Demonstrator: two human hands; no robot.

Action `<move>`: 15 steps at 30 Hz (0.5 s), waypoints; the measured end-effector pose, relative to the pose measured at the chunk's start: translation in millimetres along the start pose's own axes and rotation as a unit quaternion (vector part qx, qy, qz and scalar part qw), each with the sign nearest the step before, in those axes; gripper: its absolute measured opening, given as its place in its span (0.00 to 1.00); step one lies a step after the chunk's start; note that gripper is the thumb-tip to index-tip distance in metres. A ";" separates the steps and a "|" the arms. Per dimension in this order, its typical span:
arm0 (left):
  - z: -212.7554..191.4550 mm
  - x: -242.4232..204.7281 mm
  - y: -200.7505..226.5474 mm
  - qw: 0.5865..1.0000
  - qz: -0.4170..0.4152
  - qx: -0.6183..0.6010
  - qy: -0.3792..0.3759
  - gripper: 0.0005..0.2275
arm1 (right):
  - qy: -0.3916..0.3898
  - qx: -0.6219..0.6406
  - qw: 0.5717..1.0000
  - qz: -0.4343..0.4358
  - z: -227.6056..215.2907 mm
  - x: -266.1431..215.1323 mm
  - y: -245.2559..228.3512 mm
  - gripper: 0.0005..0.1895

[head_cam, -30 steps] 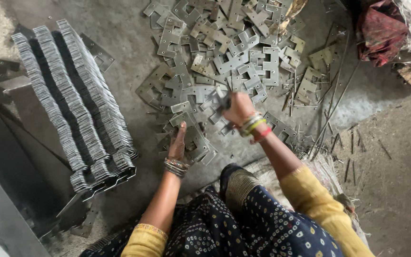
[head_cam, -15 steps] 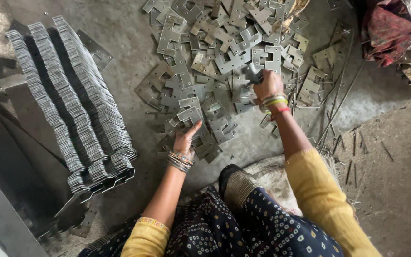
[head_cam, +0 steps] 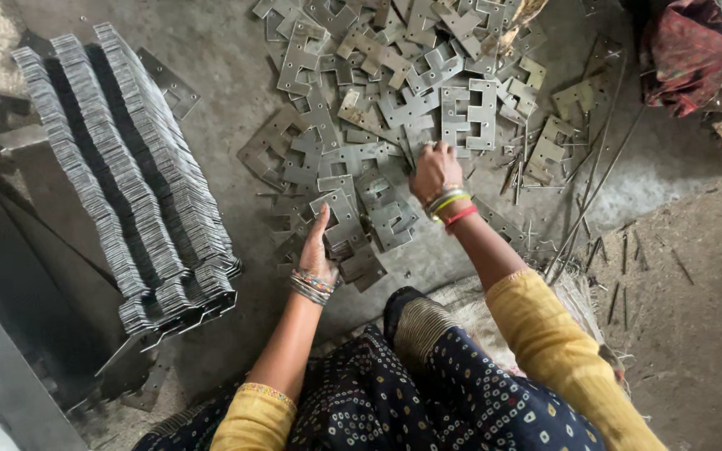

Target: The person sits on the floor and sorts metal pieces by picking them up from a pile and stacking them neatly. The person handles the pieces by hand, organizing them into a stack.

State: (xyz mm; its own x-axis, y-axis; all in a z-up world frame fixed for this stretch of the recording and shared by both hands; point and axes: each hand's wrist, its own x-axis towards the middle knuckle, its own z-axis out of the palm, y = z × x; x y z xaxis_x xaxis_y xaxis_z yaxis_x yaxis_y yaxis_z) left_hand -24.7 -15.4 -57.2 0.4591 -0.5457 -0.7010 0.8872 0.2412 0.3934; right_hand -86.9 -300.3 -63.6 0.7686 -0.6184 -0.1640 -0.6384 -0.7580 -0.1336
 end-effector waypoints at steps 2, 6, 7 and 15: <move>3.3 -5.4 4.7 1.000 -0.002 -0.001 -0.002 0.36 | -0.018 -0.024 0.999 -0.012 -4.0 -10.3 2.1 0.23; 8.1 -7.0 8.4 0.999 -0.032 -0.005 -0.013 0.38 | -0.010 0.034 0.999 0.008 -30.9 -25.9 5.8 0.24; 7.7 -7.3 6.5 0.999 -0.033 -0.002 -0.013 0.38 | 0.002 0.066 0.998 0.000 -35.4 -29.0 5.7 0.29; 0.6 -3.5 -2.4 0.998 -0.048 0.027 0.013 0.36 | -0.042 0.022 0.998 -0.035 -30.7 -52.0 -9.8 0.19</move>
State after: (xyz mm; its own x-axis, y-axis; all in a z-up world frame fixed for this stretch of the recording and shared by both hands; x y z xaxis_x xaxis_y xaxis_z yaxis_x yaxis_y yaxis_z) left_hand -28.5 -14.5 -55.3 0.3728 -0.5433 -0.7522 0.9242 0.1449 0.3534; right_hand -119.3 -267.1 -23.7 0.8058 -0.5436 -0.2348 -0.5866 -0.7871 -0.1908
